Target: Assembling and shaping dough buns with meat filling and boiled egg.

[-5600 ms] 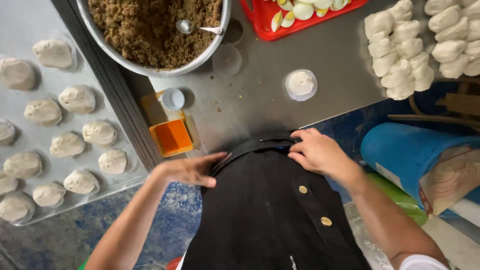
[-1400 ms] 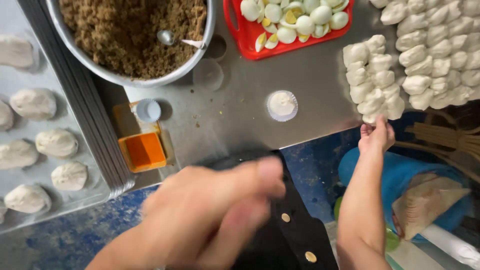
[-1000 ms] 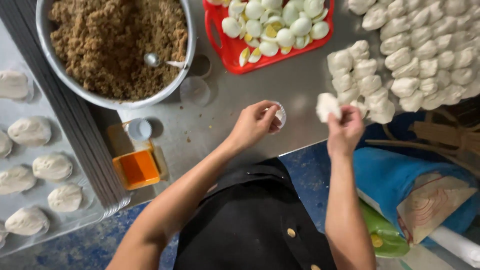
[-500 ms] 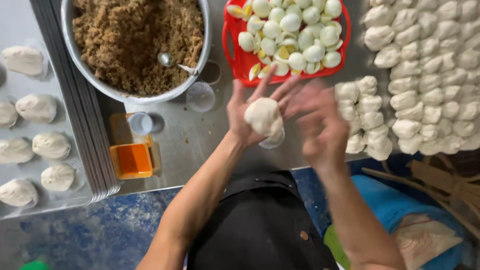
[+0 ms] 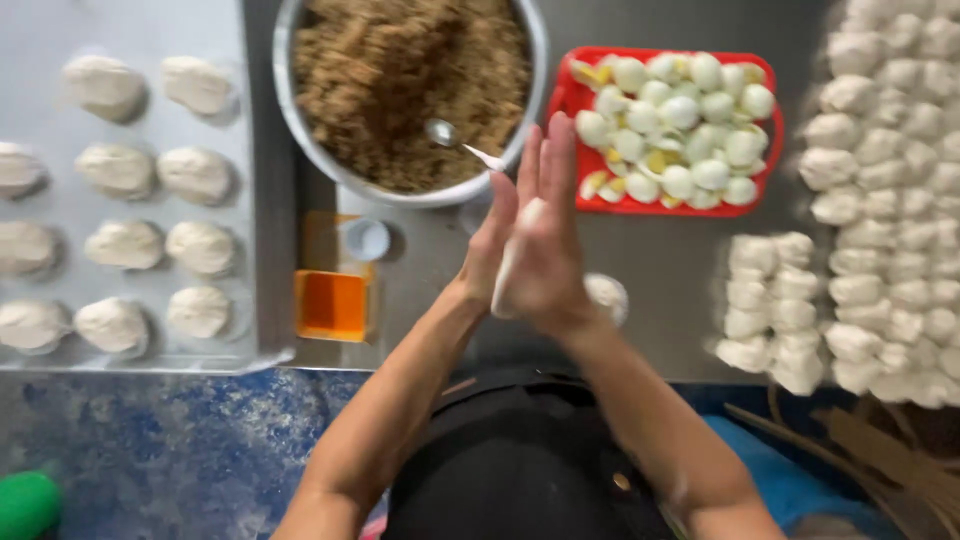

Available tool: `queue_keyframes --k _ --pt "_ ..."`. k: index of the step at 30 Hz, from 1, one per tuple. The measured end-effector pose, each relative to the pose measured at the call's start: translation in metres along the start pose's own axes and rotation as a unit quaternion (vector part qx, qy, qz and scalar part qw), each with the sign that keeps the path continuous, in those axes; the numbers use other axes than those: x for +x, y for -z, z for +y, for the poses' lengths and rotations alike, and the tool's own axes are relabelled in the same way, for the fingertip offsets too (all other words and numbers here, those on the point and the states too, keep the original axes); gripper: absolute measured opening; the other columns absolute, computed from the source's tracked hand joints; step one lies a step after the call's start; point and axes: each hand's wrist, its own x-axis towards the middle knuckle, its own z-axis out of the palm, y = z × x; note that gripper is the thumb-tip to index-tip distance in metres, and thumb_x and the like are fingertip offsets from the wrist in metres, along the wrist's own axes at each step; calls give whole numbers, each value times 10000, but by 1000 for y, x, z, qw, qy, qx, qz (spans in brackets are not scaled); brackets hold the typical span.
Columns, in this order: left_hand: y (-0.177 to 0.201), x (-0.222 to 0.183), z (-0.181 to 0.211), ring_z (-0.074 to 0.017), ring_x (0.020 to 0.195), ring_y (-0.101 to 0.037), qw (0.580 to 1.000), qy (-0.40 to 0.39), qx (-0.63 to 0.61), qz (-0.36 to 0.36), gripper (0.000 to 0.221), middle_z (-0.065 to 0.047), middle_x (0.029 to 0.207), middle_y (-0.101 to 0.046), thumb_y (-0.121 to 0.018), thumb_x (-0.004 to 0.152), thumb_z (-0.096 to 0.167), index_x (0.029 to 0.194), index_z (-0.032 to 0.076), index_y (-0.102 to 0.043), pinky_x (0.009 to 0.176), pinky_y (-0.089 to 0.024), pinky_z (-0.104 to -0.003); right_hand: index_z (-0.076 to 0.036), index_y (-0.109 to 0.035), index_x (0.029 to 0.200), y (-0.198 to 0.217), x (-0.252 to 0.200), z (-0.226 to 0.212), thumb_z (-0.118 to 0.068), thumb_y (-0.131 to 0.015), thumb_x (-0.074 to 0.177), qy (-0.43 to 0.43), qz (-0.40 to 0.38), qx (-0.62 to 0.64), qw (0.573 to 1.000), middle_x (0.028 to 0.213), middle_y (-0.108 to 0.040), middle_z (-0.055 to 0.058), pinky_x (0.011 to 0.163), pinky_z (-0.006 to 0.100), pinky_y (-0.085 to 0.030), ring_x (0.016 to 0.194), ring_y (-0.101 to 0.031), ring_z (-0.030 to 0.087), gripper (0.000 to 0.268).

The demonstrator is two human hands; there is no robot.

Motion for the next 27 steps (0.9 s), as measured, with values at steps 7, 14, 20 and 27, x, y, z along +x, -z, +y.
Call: queue_keyframes --k 7,14,20,27 --pt "59 -41 38 -270 1611 -140 995 53 -74 51 892 -97 1758 -78 -388 955 722 1659 252 -104 1250 -192 -495 -14 -439 1356 10 -24 -9 -94 -651 1031 -257 -221 355 871 1309 -455 112 1100 356 -427 1210 -479 167 396" --pt "94 -88 137 -210 1009 -720 875 357 328 -1 349 -151 1119 -785 -716 933 251 1227 67 -753 900 -577 -355 -49 -698 997 -42 28 -14 -70 -597 978 -257 -308 217 890 830 -712 13 689 267 -556 762 -678 108 105" --pt "140 -123 120 -175 986 -716 953 196 72 218 424 -122 1121 -756 -697 978 226 1269 -83 -690 892 -576 -323 -75 -773 907 -149 44 87 -274 -743 895 -36 -312 -248 916 907 -669 151 663 500 -541 852 -668 348 202" --pt "163 -132 124 -195 1014 -722 933 140 13 332 444 -120 1144 -734 -733 880 111 1284 -41 -626 892 -598 -359 -46 -730 901 -175 68 93 -242 -702 937 -35 -390 -226 892 924 -665 174 713 502 -544 867 -665 369 201"
